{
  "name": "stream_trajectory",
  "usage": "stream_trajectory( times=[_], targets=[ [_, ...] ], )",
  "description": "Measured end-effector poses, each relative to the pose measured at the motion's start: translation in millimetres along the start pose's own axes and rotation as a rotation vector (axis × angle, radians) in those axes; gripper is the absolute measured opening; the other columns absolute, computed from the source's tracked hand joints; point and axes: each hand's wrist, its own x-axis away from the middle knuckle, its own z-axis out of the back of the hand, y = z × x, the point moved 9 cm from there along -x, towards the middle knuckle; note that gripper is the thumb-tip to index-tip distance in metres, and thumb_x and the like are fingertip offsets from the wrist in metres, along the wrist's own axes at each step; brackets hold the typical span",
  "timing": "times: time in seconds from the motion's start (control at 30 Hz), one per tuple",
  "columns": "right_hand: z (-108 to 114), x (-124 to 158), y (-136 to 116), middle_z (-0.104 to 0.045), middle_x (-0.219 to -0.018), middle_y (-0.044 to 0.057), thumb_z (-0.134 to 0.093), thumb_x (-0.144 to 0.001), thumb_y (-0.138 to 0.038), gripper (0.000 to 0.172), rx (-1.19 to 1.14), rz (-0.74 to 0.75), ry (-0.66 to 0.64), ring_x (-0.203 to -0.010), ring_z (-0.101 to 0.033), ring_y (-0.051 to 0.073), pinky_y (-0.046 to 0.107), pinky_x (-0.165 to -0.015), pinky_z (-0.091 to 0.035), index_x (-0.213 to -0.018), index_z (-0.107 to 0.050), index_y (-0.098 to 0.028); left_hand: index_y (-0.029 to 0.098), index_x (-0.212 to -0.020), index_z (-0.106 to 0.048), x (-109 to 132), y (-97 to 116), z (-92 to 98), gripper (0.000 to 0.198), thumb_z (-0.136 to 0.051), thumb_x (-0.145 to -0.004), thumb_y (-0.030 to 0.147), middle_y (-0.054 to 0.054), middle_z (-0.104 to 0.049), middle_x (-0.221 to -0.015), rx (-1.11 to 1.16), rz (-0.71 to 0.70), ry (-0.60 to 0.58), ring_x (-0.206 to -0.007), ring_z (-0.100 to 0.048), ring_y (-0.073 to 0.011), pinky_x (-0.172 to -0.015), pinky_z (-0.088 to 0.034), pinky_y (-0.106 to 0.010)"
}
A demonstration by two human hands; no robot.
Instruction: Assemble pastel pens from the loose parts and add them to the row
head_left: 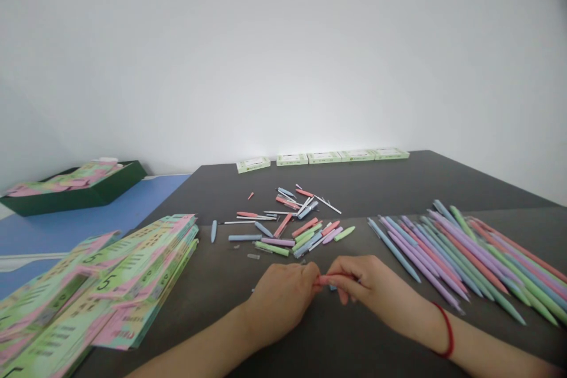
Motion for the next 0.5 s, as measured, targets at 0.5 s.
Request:
stream_trajectory(
  times=[0.5],
  targets=[
    [14, -35, -1, -0.052, -0.057, -0.003, -0.045, -0.092, -0.038, 0.035, -0.021, 0.071, 0.01, -0.055, -0.047, 0.012, 0.023, -0.055, -0.033, -0.065, -0.055, -0.018, 0.016, -0.098, -0.05, -15, -17, 30.2, 0.016, -0.036, -0.094, 0.019, -0.009, -0.064, -0.088, -0.098, -0.063, 0.134, -0.083, -0.062, -0.024, -0.075, -0.047, -0.037]
  ],
)
